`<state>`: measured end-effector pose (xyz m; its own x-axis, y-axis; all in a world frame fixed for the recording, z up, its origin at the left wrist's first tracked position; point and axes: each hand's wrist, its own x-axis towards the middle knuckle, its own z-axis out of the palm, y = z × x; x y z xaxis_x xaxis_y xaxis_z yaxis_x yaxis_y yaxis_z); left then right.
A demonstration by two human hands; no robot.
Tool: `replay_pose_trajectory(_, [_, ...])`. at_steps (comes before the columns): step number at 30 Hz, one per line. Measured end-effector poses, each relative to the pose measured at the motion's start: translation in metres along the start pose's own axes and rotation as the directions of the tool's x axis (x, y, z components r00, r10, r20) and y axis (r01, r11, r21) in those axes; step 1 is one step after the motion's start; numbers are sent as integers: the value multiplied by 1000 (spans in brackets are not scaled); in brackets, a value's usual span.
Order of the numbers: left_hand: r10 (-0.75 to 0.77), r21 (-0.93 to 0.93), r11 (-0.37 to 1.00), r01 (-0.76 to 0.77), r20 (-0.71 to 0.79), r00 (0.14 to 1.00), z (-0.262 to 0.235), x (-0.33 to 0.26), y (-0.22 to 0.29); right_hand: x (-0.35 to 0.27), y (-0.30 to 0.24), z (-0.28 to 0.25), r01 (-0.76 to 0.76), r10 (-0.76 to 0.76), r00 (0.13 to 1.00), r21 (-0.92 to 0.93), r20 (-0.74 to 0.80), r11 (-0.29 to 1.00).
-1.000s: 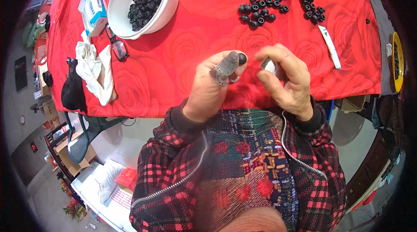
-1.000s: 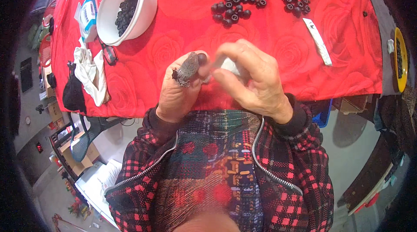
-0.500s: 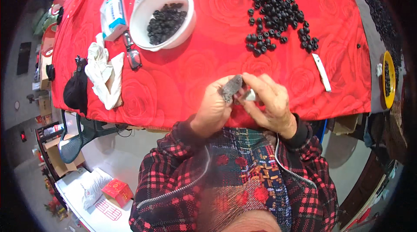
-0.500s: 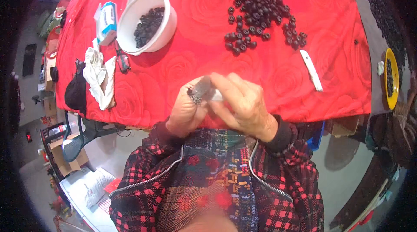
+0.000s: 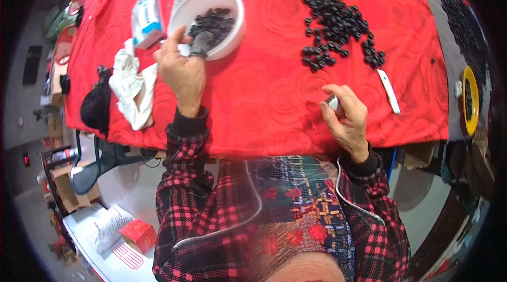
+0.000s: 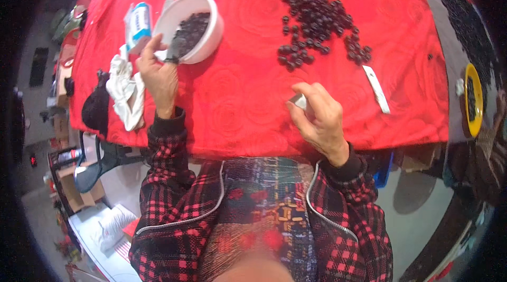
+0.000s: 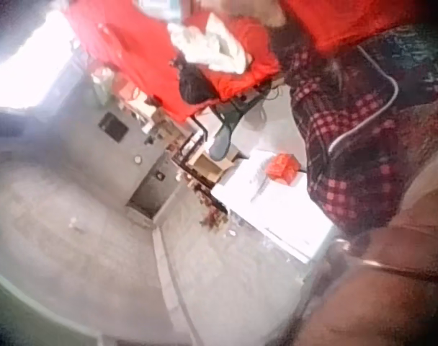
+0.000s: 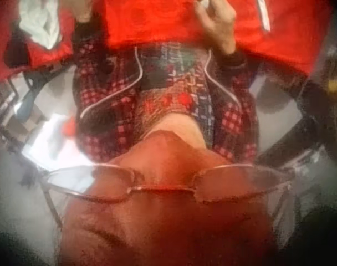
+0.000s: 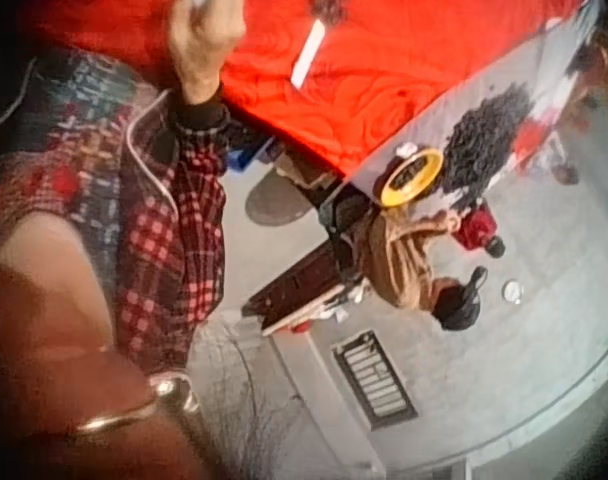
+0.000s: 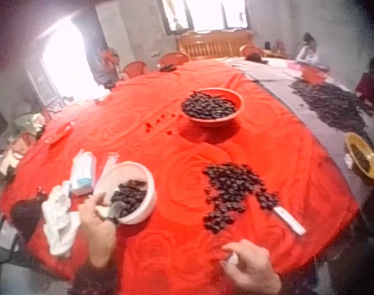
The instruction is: The person sits at a table covered with a red cloth and repeatedly picks up small black beads. Using a small white tool, they rub the surface of each bead individually. The person handles the beads one at a time, rotating them in their hands while applying the tool, and then places them back on the table.
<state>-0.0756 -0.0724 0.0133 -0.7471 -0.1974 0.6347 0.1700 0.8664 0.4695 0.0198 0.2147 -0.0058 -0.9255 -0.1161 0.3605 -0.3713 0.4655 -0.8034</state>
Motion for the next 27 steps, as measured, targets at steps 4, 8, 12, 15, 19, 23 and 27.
replay_pose_trajectory(4, [328, -121, 940, -318, 69, 942, 22, -18, 48, -4, 10, -9, -11, 9, 997, -34, -72, 999])
replay_pose_trajectory(8, [407, -173, 912, -371, 280, 870, 55, -37, 60, -6, 5, -9, -33, 32, 998, -16, -50, 999])
replay_pose_trajectory(12, [381, -171, 925, -340, 417, 826, 62, -46, 49, -12, 7, -10, -89, 89, 995, -8, -55, 996])
replay_pose_trajectory(15, [363, -314, 918, -241, 425, 829, 62, -57, 52, -14, 16, -12, -95, 95, 993, -9, -64, 995])
replay_pose_trajectory(19, [430, -498, 847, -187, 435, 791, 56, -66, 77, -18, 28, -10, -307, 361, 923, 312, -134, 899])
replay_pose_trajectory(23, [464, -554, 815, -172, 447, 765, 76, -78, 98, -14, 27, -19, -408, 535, 843, 583, -54, 702])
replay_pose_trajectory(27, [455, -471, 860, -199, 526, 719, 84, -82, 100, -16, 28, -15, -435, 507, 860, 438, -57, 787])
